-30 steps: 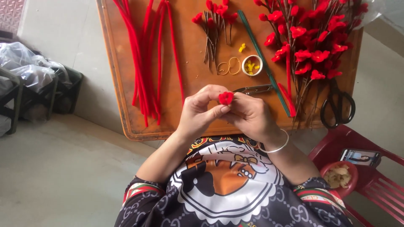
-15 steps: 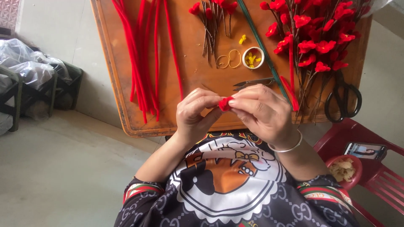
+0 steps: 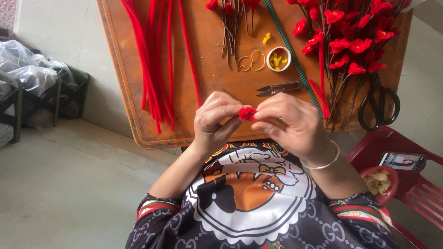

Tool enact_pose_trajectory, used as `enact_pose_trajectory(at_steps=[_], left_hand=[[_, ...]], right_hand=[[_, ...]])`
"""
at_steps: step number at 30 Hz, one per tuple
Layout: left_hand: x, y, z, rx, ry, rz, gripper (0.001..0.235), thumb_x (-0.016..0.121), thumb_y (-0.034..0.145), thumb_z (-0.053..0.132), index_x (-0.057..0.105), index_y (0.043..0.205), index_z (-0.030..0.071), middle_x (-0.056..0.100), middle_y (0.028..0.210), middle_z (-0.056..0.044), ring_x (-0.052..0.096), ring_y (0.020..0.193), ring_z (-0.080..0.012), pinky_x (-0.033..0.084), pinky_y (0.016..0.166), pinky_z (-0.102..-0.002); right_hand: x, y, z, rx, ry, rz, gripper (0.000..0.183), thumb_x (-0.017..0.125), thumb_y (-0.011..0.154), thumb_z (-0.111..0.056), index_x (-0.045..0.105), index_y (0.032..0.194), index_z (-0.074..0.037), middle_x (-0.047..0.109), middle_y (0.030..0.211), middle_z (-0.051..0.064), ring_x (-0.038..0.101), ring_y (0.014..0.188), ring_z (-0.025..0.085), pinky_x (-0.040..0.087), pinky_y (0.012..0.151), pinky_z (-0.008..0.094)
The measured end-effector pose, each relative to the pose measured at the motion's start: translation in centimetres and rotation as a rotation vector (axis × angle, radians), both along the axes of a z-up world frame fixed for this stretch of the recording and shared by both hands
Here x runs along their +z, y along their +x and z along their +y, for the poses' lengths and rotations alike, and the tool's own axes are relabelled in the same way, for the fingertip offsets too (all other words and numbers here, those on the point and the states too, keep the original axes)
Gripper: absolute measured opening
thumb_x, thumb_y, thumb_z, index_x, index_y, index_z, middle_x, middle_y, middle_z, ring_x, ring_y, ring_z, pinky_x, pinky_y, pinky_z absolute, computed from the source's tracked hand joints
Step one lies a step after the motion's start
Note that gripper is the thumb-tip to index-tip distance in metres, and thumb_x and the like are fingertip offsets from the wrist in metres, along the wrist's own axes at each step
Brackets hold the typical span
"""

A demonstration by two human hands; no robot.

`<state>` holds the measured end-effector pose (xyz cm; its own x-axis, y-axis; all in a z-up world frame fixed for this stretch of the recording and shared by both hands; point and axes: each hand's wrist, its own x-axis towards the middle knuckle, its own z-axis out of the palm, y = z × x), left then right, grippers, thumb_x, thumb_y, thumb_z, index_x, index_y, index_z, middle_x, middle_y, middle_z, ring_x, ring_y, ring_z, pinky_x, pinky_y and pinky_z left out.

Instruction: Crafting artificial flower petals by twisting and shaping red pipe cleaners at a design station.

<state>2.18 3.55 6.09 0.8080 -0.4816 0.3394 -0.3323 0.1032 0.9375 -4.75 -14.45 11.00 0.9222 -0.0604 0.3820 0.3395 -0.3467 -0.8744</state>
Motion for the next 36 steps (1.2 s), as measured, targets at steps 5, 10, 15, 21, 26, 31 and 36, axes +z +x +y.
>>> enact_pose_trajectory(at_steps=[5, 10, 15, 21, 26, 31, 36], left_hand=[[-0.6, 0.2, 0.2, -0.081, 0.000, 0.023, 0.009, 0.080, 0.092, 0.012, 0.079, 0.100, 0.009, 0.074, 0.088, -0.007, 0.066, 0.082, -0.0294, 0.056, 0.079, -0.039], [-1.8, -0.5, 0.2, -0.053, -0.111, 0.207, 0.024, 0.083, 0.088, 0.009, 0.076, 0.110, 0.002, 0.071, 0.089, -0.011, 0.065, 0.088, -0.0260, 0.056, 0.082, -0.039], [-1.9, -1.1, -0.2, -0.081, -0.299, 0.363, 0.015, 0.084, 0.083, -0.003, 0.076, 0.096, -0.002, 0.073, 0.087, -0.016, 0.064, 0.086, -0.0281, 0.055, 0.080, -0.040], [-3.5, -1.0, -0.2, -0.139, -0.420, 0.365, 0.015, 0.086, 0.079, -0.002, 0.077, 0.090, -0.004, 0.073, 0.082, -0.020, 0.063, 0.082, -0.0320, 0.055, 0.080, -0.043], [-3.3, -0.9, -0.1, -0.177, -0.426, 0.385, 0.014, 0.087, 0.079, 0.002, 0.078, 0.089, -0.001, 0.074, 0.084, -0.018, 0.063, 0.089, -0.0318, 0.054, 0.087, -0.043], [-3.1, -0.9, -0.2, -0.197, -0.433, 0.403, 0.014, 0.087, 0.079, 0.002, 0.078, 0.089, -0.001, 0.073, 0.084, -0.019, 0.063, 0.090, -0.0321, 0.054, 0.088, -0.043], [-3.1, -0.9, -0.4, -0.220, -0.474, 0.451, 0.014, 0.087, 0.078, 0.000, 0.077, 0.087, -0.004, 0.072, 0.082, -0.021, 0.063, 0.085, -0.0329, 0.055, 0.083, -0.044]], right_hand=[[0.4, 0.4, -0.5, 0.012, -0.029, -0.042, 0.005, 0.073, 0.094, -0.001, 0.077, 0.097, -0.002, 0.073, 0.092, 0.014, 0.073, 0.079, 0.029, 0.061, 0.069, 0.041], [0.1, 0.2, 0.0, -0.009, -0.102, -0.056, 0.006, 0.073, 0.094, 0.002, 0.077, 0.097, -0.001, 0.074, 0.092, 0.013, 0.073, 0.078, 0.029, 0.062, 0.066, 0.040], [-0.5, -0.1, 0.2, -0.034, -0.097, -0.040, 0.007, 0.074, 0.093, 0.003, 0.077, 0.098, -0.001, 0.075, 0.091, 0.012, 0.072, 0.074, 0.028, 0.061, 0.063, 0.039], [-0.5, -0.1, 0.6, -0.035, 0.153, 0.153, 0.012, 0.080, 0.084, 0.009, 0.073, 0.091, 0.001, 0.073, 0.083, 0.013, 0.071, 0.069, 0.022, 0.062, 0.061, 0.032], [-0.5, -0.3, 0.9, -0.042, 0.224, 0.185, 0.012, 0.080, 0.083, 0.010, 0.072, 0.089, 0.003, 0.072, 0.081, 0.015, 0.070, 0.067, 0.022, 0.063, 0.060, 0.031], [-0.3, -0.4, 1.0, -0.049, 0.267, 0.209, 0.011, 0.079, 0.083, 0.012, 0.072, 0.089, 0.006, 0.072, 0.082, 0.017, 0.070, 0.069, 0.022, 0.064, 0.062, 0.030], [-0.6, -0.7, 1.2, -0.046, 0.321, 0.231, 0.010, 0.080, 0.084, 0.010, 0.073, 0.088, 0.005, 0.073, 0.083, 0.017, 0.071, 0.070, 0.020, 0.065, 0.062, 0.029]])
